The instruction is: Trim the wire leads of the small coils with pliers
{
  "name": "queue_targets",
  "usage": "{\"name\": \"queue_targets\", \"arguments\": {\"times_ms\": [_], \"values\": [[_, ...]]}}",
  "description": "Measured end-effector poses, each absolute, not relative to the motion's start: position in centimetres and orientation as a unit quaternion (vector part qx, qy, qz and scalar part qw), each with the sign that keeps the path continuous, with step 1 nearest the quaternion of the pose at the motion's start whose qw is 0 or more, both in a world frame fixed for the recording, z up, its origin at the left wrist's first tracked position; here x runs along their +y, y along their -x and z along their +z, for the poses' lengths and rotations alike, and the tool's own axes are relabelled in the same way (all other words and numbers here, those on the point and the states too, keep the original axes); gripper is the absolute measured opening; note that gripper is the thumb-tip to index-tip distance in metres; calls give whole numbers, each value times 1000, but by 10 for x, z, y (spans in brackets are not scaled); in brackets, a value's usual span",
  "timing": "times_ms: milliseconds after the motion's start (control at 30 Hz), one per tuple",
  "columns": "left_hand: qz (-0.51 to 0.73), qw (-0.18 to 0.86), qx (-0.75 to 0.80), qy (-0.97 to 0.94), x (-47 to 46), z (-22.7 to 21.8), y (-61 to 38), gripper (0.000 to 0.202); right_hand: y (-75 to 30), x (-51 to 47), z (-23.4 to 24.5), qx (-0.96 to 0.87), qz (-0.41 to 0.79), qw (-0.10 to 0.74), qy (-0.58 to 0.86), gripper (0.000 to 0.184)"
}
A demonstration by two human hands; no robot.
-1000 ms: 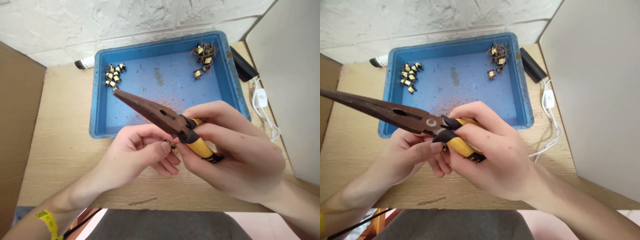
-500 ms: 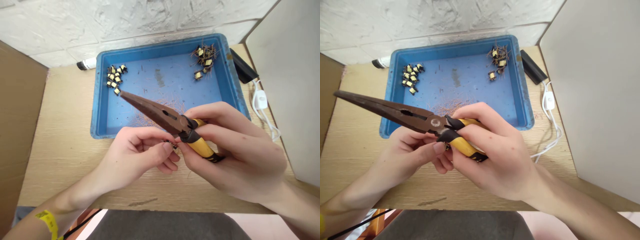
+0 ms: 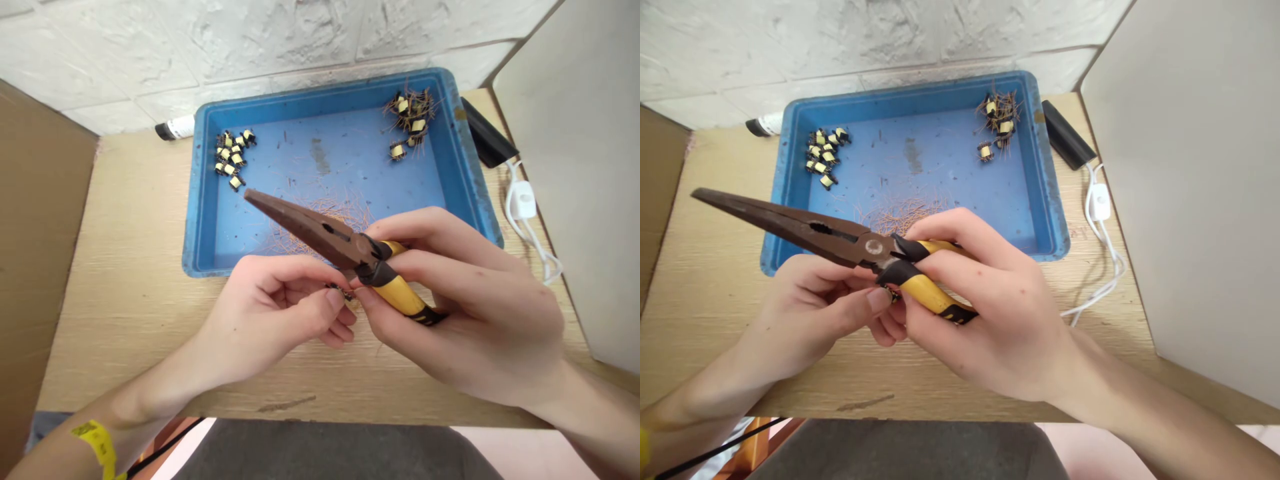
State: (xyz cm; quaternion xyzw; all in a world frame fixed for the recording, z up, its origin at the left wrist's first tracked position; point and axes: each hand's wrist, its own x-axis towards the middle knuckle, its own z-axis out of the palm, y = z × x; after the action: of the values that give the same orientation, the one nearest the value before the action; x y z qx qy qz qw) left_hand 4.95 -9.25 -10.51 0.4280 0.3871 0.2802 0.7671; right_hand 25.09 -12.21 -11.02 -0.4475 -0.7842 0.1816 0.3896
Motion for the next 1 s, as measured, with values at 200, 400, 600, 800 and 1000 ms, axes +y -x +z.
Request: {"name": "queue_targets", "arguments": {"times_ms": [200,400,600,800,1000], "values": [[261,719,419,-489,-90,-101,-47,12,-253,-120,-109,-787,171,380,455,6],[267,674,461,-511,-79,-94,-38,10,-268,-111,-103,-815,82,354,452,13],[261,684,472,-491,-64,-93,-31,7,-287,-101,-98,-861,11,300,411,14],[243,730,439,-464,-55,-98,-25,8,-307,-89,-96,-892,-12,260,368,20],[240,742,431,-455,-53,-100,-23,8,-317,-89,-97,-908,1,230,350,16]]}}
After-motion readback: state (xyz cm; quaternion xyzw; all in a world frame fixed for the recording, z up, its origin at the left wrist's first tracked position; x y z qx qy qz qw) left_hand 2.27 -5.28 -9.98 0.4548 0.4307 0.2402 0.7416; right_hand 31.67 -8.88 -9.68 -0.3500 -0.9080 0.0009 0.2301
